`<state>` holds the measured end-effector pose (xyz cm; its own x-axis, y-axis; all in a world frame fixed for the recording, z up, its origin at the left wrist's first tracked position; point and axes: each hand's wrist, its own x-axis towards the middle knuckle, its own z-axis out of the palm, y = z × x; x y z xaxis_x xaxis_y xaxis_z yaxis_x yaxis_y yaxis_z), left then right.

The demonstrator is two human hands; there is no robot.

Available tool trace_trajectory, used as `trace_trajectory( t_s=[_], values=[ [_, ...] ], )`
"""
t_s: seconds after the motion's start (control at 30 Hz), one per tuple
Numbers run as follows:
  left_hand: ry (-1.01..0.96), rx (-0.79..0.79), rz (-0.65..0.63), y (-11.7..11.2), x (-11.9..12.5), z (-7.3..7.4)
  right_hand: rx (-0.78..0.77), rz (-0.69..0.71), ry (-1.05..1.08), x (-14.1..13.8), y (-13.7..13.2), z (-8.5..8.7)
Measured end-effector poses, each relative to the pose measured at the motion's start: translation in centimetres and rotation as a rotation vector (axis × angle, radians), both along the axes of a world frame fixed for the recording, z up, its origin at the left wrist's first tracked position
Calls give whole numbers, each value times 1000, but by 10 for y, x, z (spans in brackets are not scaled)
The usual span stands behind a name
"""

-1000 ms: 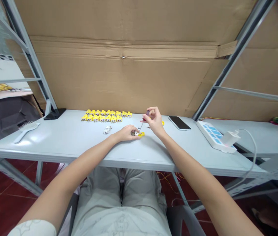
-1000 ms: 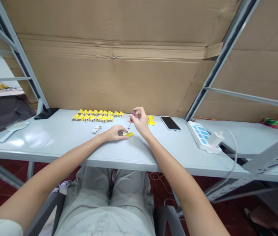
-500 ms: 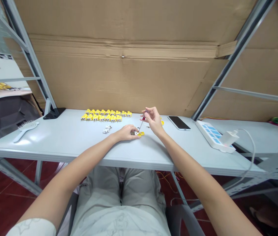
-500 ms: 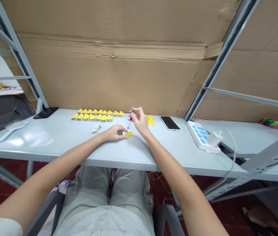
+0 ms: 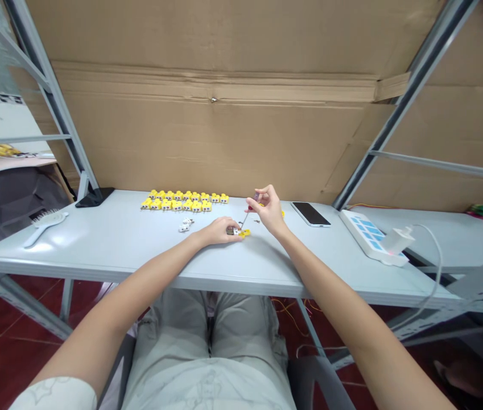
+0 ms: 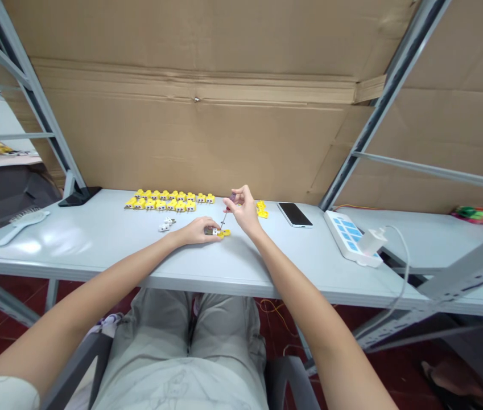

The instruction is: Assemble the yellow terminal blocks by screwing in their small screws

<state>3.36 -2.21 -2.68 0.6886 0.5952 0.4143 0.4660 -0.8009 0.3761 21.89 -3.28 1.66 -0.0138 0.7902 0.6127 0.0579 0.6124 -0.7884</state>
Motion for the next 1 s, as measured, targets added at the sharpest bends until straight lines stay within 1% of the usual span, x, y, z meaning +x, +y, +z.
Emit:
trace_trajectory(
  t_s=[0.13,0.17,0.3,0.37,0.5,0.57,0.67,0.73,0.87,1.0],
  values=[
    [-12,-10,4,0,0,-1,-26,67,43,0,1,0],
    [-14,-13,3,0,0,-1,-26,61,44,0,1,0],
    [-12,-20,5,-1,-1,1,-3,-35,56,-2,0,-1],
    [-9,-21,6,-2,-1,2,-5,-24,60,-4,-2,-1],
    [-13,-28,3,-2,-1,3,0,59,17,-5,-5,0],
    [-17,-33,5,-2,-1,3,25,46,3,-5,-4,1],
    [-21,-38,7,-3,-1,3,59,-11,10,-6,-5,2],
    [-20,-42,4,-3,-1,3,45,-12,23,-7,-6,2],
    [-24,-44,-6,-3,-1,3,-45,71,45,-7,-8,3],
    [-23,-47,-4,-2,-1,3,-32,26,38,-5,-4,3]
  ],
)
